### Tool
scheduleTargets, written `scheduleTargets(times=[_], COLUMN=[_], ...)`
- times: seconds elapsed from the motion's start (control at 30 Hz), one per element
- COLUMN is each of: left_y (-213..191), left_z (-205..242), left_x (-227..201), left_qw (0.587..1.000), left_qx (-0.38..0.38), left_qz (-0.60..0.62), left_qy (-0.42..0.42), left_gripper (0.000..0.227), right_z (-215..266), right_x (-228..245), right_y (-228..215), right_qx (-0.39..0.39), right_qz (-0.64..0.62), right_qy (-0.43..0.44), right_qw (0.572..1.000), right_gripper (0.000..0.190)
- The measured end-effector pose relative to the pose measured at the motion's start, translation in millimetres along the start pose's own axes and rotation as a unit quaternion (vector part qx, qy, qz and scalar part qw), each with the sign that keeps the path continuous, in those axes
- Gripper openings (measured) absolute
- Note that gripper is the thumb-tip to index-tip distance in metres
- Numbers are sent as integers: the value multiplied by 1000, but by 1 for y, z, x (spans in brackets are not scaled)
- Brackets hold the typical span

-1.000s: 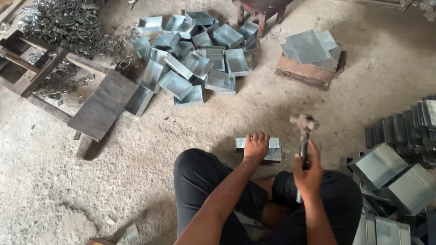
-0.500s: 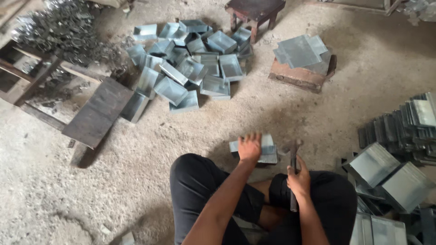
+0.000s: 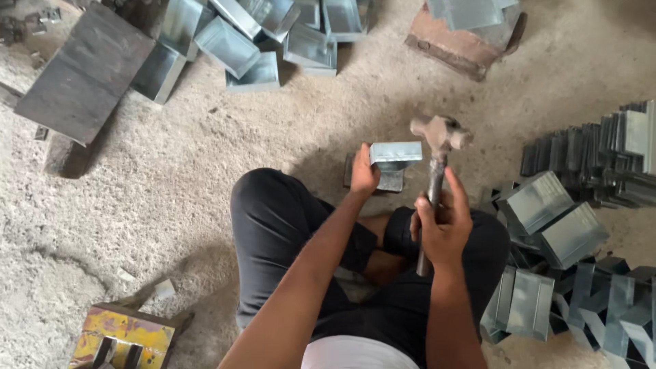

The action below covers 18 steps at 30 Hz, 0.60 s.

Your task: The person sits on the floor and uses a hammer to strike small rectangular metal pieces placed on a metal block. They repeatedly pick up pieces, position them, hammer them, and then toss them aside to a pile.

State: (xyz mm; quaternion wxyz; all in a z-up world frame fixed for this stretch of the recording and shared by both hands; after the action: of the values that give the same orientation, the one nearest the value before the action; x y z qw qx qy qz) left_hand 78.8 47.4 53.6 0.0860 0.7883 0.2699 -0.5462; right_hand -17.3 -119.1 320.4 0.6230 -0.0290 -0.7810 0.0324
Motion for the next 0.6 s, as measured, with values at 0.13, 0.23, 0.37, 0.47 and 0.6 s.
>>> scheduleTargets(times=[0.13, 0.23, 0.37, 0.47, 0.6], left_y=[2, 3, 3, 4, -5], left_z=[-17, -14, -19, -15, -34], left_x=[-9, -7, -8, -9, -45], left_qw=[1000, 1000, 999, 999, 990], left_qx=[-5, -17, -32, -8, 13], left_qz=[-24, -14, -29, -31, -141], left_qy=[4, -13, 16, -31, 5], left_gripper=[48, 48, 46, 34, 49], right_z=[-22, -25, -30, -25, -32], right_x=[-22, -42, -42, -38, -48], right_y=[37, 56, 58, 55, 36], right_qx=[85, 159, 141, 135, 98], right_qz=[34, 101, 111, 158, 105], right_qy=[49, 69, 2, -37, 80], right_qw=[995, 980, 984, 978, 986], right_gripper=[63, 62, 59, 58, 55])
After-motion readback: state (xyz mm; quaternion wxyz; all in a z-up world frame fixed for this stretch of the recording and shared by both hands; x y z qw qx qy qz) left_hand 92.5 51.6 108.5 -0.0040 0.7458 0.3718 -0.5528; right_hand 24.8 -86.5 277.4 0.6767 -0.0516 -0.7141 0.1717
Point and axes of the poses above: each hand's wrist, its own z-axis away from the middle knuckle, its own y-axis out of the palm, x = y × z, the point moved 10 cm from there along -z, towards the middle knuckle, and after that the axes turned 4 degrees about -x, right-handed, at the moved point
